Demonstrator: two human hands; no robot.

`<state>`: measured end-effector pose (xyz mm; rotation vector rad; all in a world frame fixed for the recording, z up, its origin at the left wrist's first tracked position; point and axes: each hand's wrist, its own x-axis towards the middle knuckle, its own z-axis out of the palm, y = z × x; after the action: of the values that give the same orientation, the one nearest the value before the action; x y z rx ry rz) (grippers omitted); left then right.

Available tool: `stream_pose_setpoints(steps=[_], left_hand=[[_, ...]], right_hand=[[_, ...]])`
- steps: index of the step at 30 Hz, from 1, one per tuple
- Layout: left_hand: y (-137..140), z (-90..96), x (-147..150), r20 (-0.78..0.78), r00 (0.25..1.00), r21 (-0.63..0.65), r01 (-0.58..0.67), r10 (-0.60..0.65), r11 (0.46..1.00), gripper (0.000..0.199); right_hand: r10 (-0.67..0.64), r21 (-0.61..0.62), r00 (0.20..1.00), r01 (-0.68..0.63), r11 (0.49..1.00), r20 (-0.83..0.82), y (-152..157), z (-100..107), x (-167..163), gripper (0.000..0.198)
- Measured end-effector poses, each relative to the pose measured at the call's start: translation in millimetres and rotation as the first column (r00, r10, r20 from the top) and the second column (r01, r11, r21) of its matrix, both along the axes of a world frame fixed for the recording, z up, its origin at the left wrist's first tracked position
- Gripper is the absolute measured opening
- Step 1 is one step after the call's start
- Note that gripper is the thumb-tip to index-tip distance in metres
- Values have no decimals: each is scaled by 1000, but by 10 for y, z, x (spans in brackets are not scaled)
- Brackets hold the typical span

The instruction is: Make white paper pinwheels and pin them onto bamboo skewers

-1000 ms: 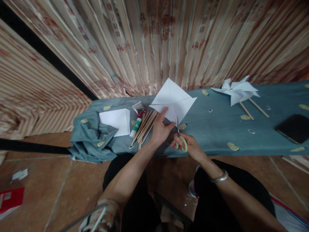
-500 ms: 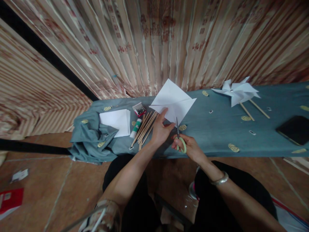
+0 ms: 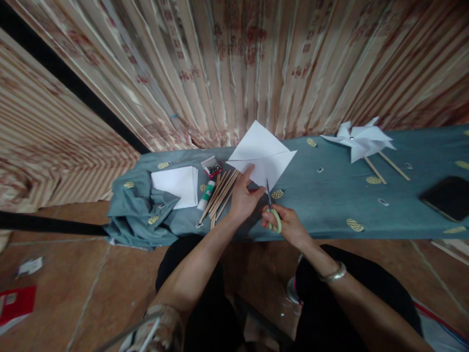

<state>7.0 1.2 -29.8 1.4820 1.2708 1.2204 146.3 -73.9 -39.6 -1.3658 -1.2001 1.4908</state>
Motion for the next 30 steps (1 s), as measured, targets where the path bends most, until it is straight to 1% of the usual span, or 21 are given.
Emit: stream_pose_setpoints(steps=[4,9,14,23,30], left_hand=[[1,12,-3,4,1000,11,12,-12,1000,71],[-38,42,6,-18,1000,10,24,-24,1000,67],[-74,46,17,-18,999,-26,48,-48,999,67],[-73,54,11,-44,999,-18,31,-31,999,68],[-66,27,3,-27,998,-7,50,-50,999,70]], right_hand=[[-5,12,1000,5,1000,1,-3,3,-3,58],[16,59,999,-19,998,43,22,32,30,57],[19,89,996,-26,996,87,37,63,58,55],[-1,81,996,-7,997,91,42,-43,49,52],[-11,68,998,7,998,59,47,-37,32,52]])
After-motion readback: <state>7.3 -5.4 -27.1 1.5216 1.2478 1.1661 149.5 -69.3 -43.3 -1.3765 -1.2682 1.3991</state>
